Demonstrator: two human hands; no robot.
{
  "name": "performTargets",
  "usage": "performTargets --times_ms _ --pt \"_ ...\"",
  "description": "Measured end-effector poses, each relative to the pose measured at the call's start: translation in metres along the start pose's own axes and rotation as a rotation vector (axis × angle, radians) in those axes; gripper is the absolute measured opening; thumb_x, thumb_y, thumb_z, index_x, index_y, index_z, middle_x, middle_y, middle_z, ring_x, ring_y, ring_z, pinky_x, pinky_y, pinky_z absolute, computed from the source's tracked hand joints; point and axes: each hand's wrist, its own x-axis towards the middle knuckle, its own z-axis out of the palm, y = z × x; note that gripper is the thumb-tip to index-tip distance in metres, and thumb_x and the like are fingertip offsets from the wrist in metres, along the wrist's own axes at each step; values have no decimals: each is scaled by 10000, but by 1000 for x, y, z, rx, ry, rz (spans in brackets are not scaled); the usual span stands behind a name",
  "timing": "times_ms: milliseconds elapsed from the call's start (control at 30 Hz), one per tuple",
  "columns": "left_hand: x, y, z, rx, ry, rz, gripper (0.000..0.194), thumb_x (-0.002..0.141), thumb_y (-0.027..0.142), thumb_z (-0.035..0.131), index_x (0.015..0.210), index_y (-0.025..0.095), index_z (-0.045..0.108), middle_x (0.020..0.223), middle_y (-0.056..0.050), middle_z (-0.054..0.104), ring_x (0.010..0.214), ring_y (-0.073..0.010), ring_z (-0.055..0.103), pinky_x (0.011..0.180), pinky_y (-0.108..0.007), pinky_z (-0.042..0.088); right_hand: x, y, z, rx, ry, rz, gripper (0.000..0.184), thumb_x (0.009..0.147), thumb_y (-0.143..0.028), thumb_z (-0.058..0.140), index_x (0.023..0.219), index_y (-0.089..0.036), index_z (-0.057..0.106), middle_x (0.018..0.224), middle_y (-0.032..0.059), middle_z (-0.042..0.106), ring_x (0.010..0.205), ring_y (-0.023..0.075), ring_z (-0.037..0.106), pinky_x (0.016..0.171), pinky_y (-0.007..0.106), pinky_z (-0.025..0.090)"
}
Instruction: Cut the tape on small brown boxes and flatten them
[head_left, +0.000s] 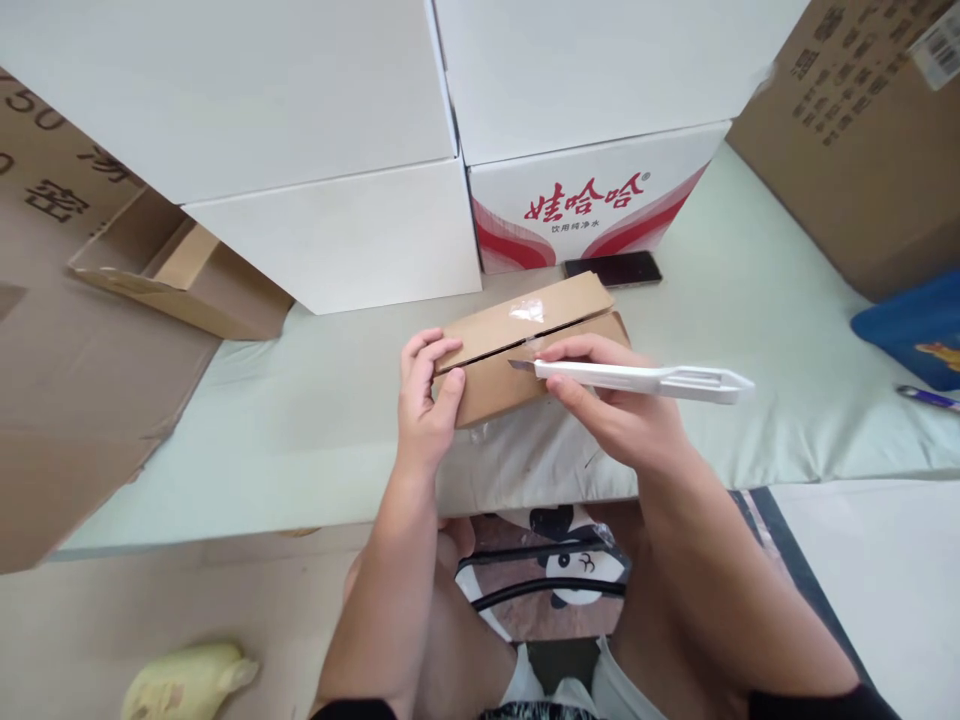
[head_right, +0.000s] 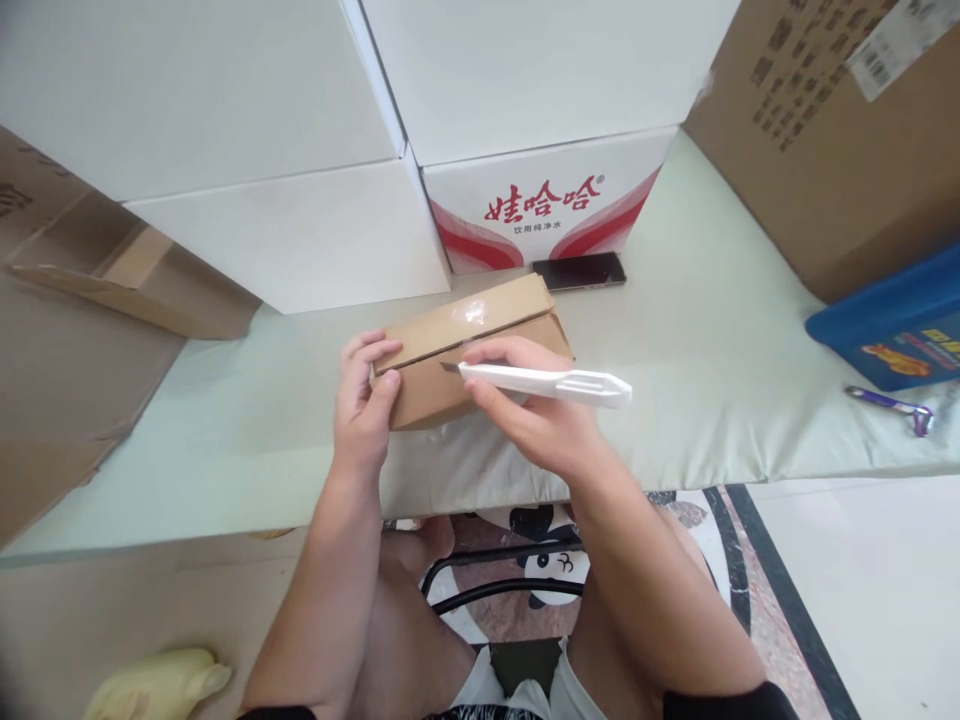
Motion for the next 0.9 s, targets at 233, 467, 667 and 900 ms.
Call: performTargets --times_ms 233,467,667,900 --pt "-1 0 2 -27 11 -4 455 981 624 562 1201 248 695 1375 -115 593 1365 -293 562 1188 -463 465 -2 1 7 -22 16 -34 108 931 -308 732 990 -227 772 997 34 837 923 185 787 847 315 611" --pt "-1 -1 2 -38 2 3 456 980 634 564 1196 253 692 1370 -114 589 1360 -293 568 1182 -466 477 -5 4 5 -2 41 -23 119 933 -309 744 1032 -244 750 980 12 824 886 162 774 794 287 601" --pt "-2 -1 2 -66 11 15 402 989 584 583 1202 261 696 1370 -106 587 1355 -286 567 1177 -457 481 -6 4 7 4 25 -41 109 926 -258 748 1033 -251 725 986 1 811 899 149 763 807 281 593" --pt "-2 0 2 -39 7 -1 430 979 615 569 1195 265 692 1372 -106 588 1364 -299 554 1196 -483 461 -6 3 7 30 40 -30 91 933 -285 737 1010 -242 718 951 4 802 850 153 750 758 284 584"
